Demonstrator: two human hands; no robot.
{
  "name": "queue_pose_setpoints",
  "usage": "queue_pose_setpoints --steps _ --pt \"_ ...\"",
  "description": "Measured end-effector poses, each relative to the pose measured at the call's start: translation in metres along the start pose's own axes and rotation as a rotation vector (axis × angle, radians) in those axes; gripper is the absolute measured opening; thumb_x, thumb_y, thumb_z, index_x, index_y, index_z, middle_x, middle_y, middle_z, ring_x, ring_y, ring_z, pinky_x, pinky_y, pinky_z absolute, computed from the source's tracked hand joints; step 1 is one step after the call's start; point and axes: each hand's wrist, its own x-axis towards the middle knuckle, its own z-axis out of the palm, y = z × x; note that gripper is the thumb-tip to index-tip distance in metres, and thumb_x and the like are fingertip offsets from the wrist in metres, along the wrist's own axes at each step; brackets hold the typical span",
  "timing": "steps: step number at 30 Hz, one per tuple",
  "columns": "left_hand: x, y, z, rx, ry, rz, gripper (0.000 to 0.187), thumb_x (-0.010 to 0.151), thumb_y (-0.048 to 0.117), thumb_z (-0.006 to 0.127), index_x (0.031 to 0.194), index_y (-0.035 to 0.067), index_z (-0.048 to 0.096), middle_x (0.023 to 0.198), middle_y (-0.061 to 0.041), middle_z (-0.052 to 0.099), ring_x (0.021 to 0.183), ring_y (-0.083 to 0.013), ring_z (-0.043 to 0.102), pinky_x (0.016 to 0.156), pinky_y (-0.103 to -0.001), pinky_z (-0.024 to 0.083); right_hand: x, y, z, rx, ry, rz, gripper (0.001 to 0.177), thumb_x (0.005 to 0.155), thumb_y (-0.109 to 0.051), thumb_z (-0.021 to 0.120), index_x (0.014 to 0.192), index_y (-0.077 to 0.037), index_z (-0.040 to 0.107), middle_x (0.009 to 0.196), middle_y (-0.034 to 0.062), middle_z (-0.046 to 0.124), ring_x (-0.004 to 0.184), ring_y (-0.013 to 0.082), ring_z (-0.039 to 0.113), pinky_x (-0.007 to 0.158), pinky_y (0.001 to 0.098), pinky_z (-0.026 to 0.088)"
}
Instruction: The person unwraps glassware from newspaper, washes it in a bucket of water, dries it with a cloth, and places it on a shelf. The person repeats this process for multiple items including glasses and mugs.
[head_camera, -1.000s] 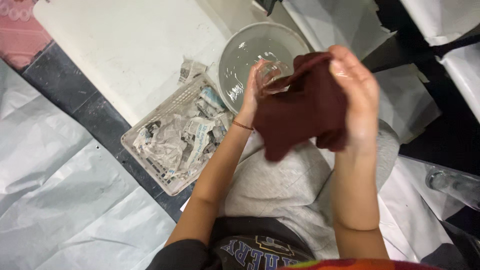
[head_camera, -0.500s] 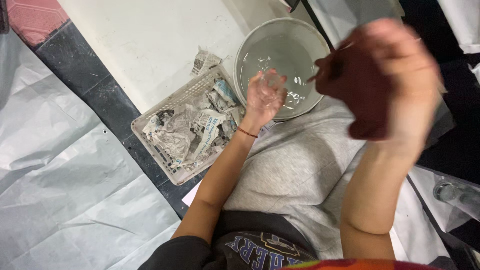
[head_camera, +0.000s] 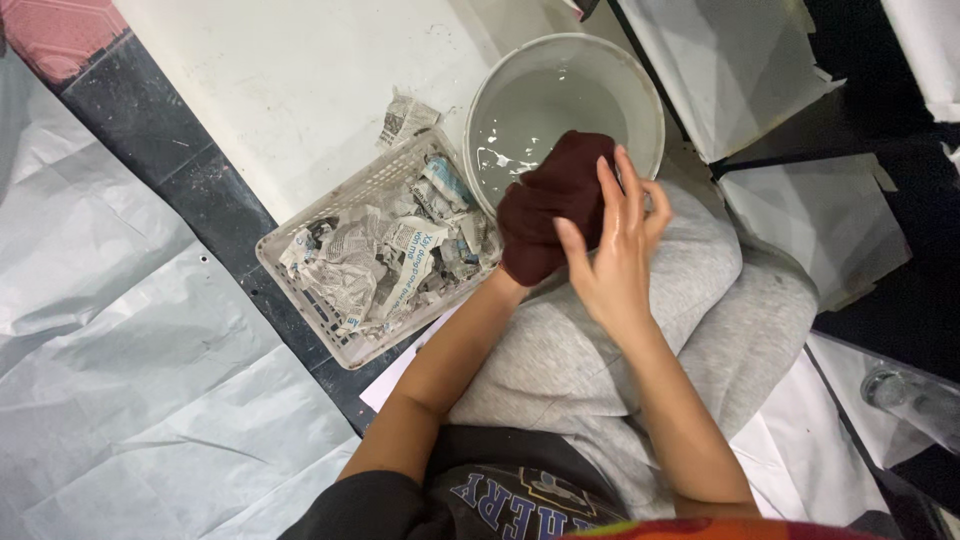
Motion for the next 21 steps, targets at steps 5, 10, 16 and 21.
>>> queue_pose_setpoints --steps 5,10,16,21 --pt "0.006 -0.053 -0.015 0.764 0.016 0.111 0.068 0.098 0.02 0.065 0.156 0.003 0.034 0.155 -0.012 0.043 0.143 -0.0248 0.044 0.122 -0.038 0.034 0.011 0.027 -0.002 0.386 -0.074 0.036 0.073 0.099 -0.011 0.072 0.159 0.0 0.032 0.16 0.0251 0.038 0.143 0.0444 0.044 0.116 0.0507 0.04" --pt "0.01 -0.073 -0.037 0.496 0.097 -0.007 0.061 0.096 0.022 0.069 0.148 0.0 0.044 0.144 -0.014 0.053 0.131 -0.0246 0.053 0.113 -0.038 0.043 0.039 0.046 -0.016 0.295 -0.44 0.277 0.067 0.093 0.001 0.063 0.155 -0.021 0.052 0.119 0.0276 0.066 0.101 0.0424 0.067 0.09 0.0467 0.053" --pt "0.048 -0.026 -0.051 0.339 0.032 0.008 0.055 0.094 0.025 0.073 0.138 -0.004 0.056 0.131 -0.016 0.066 0.118 -0.0243 0.064 0.103 -0.037 0.054 0.058 0.074 0.011 -0.183 -0.247 -0.366 0.041 0.087 0.0 0.065 0.126 -0.008 0.069 0.086 0.0161 0.072 0.073 0.0309 0.071 0.064 0.0419 0.057" --pt "0.062 0.002 -0.048 0.291 -0.004 -0.17 0.059 0.093 0.023 0.072 0.142 -0.003 0.053 0.125 -0.013 0.07 0.11 -0.0185 0.066 0.098 -0.033 0.054 0.068 0.091 0.019 -0.464 -0.202 -0.743 0.025 0.088 -0.008 0.065 0.114 -0.007 0.067 0.076 0.0056 0.067 0.064 0.0197 0.07 0.05 0.0344 0.053"
